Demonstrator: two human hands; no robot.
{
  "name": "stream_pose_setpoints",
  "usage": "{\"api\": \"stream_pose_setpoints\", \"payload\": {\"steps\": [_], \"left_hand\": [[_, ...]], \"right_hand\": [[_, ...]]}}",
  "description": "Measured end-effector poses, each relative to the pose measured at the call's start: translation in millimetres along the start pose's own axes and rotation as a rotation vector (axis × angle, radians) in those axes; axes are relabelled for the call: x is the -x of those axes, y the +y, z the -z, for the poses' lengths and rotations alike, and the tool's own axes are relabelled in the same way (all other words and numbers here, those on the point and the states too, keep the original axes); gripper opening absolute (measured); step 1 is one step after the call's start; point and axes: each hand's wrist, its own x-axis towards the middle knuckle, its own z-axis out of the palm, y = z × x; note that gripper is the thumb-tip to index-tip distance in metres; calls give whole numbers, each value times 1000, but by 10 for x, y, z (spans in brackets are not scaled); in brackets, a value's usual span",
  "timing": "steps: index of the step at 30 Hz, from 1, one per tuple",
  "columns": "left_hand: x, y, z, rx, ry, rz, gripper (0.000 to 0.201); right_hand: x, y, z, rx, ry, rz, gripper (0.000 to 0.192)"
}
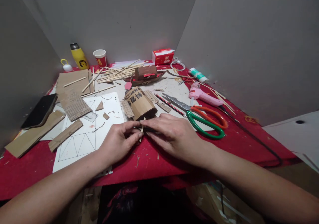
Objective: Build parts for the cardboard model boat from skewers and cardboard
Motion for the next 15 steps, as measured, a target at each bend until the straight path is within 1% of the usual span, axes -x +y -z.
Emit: {"api": "stream_pose_setpoints", "payload": {"steps": [3, 5, 8, 11, 13, 15], "left_hand": [[-5, -13, -15, 32, -6, -19, 27], [10, -1, -16, 79, -3, 4, 28], [86, 67, 26, 187, -3, 107, 26], [225, 199, 108, 297, -9, 230, 23], [323, 311, 141, 332, -15, 290, 21], [396, 423, 127, 304, -44, 286, 18]], "right_hand": [[-17, -7, -18, 9, 2, 16, 28], [-19, -21, 5, 8, 4, 29, 30], [10, -64, 124, 8, 49, 61, 33], [65, -144, 301, -50, 166, 73, 34], [90, -224, 385, -156, 202, -24, 27], [81, -314, 410, -297, 132, -180, 16]]}}
